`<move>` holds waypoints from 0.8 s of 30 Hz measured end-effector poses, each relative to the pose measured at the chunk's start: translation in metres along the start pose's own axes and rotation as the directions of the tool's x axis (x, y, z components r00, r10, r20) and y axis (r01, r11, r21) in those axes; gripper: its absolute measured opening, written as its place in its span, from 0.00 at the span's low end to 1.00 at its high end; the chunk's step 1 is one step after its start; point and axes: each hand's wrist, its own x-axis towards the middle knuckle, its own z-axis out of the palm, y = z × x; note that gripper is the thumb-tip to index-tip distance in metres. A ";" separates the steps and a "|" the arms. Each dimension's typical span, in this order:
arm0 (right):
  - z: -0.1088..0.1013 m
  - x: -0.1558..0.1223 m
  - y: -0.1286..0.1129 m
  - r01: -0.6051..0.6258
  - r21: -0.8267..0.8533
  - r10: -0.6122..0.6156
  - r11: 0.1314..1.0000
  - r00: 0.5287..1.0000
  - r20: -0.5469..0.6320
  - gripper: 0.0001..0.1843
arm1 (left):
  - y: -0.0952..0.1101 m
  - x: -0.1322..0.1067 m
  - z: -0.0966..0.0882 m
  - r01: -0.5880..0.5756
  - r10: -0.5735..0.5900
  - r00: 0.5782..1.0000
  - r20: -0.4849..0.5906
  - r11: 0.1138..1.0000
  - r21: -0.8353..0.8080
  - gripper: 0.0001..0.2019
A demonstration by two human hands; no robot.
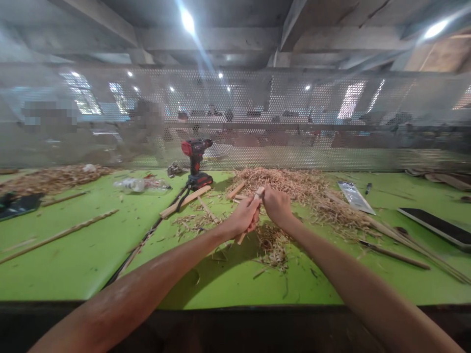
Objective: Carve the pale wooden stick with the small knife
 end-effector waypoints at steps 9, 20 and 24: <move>0.004 0.002 0.004 -0.003 -0.002 0.003 1.000 1.000 0.011 0.16 | -0.004 0.002 0.002 0.012 -0.012 1.000 0.014 1.000 -0.010 0.13; 0.001 0.018 0.043 -0.188 0.001 0.188 0.982 0.982 -0.019 0.20 | 0.000 -0.007 0.002 0.033 -0.042 0.981 0.187 0.998 0.050 0.10; 0.002 0.023 0.065 -0.292 -0.012 0.291 0.956 0.956 -0.044 0.21 | -0.001 -0.006 0.000 0.035 -0.033 0.983 0.181 0.999 -0.005 0.10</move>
